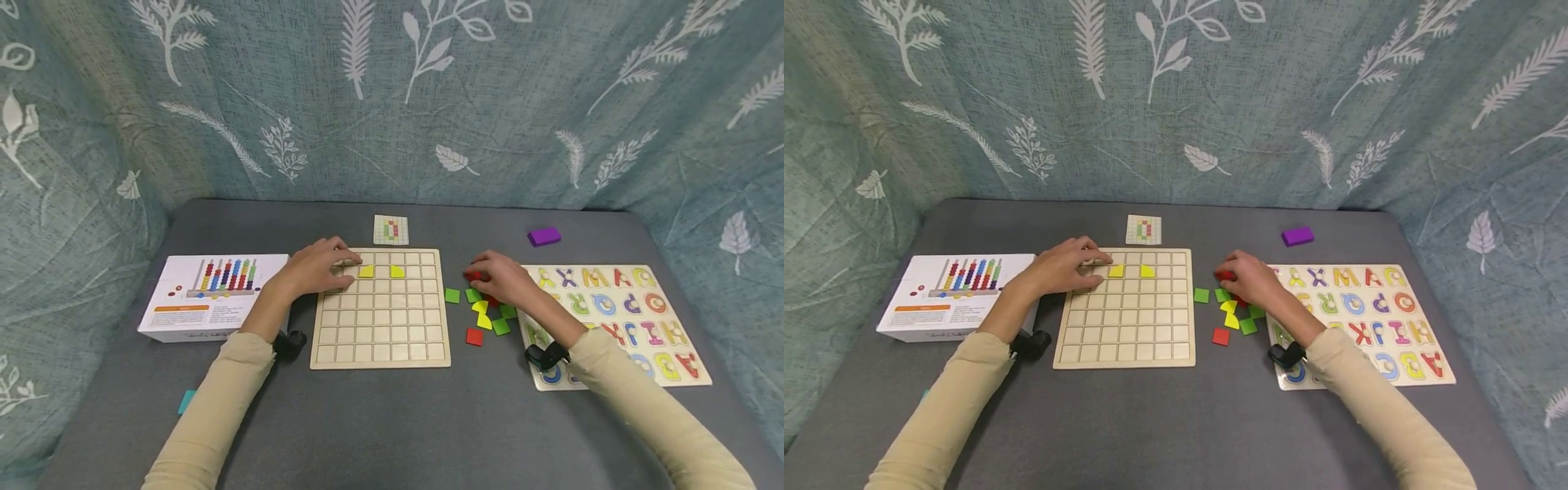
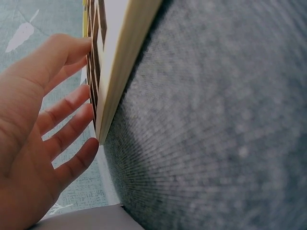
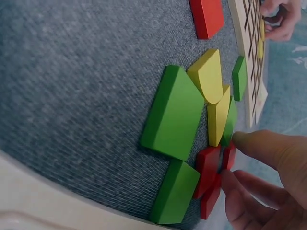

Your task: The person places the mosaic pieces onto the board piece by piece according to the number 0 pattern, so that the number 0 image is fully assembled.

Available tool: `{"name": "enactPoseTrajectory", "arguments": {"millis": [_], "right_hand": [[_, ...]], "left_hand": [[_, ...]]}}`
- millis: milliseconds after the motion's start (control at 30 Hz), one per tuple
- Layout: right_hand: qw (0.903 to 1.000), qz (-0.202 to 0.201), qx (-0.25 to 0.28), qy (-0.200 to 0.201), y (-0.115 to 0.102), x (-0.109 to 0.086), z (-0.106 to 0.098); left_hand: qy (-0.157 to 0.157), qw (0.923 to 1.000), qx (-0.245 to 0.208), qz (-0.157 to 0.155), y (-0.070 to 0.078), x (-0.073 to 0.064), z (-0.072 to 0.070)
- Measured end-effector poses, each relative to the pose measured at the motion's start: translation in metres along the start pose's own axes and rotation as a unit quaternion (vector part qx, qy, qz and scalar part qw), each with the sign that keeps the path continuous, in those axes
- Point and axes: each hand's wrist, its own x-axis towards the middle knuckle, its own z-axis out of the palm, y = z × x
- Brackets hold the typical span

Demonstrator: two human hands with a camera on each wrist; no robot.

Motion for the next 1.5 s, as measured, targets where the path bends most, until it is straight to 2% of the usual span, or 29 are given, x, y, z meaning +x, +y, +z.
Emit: {"name": "enactPoseTrajectory", "arguments": {"millis": [200,633,933,1500], "right_hand": [[1.0,0.002,-0.003,-0.003,-0.002,0.003,0.0],[0.9993,-0.035,0.01,0.005,-0.004,0.003,0.004],[0.9999,-0.01,0.005,-0.011,-0.005,0.005,0.003],[0.9996,-0.029,-0.001,-0.004,-0.006,0.013,0.004]], "left_hand": [[0.002,1.0,0.003,-0.001,-0.001,0.0,0.0],[0.002,1.0,0.005,0.002,0.0,-0.001,0.001],[0.002,1.0,0.008,-0.001,0.0,0.0,0.001],[0.004,1.0,0.005,-0.002,0.0,-0.001,0.002]]}}
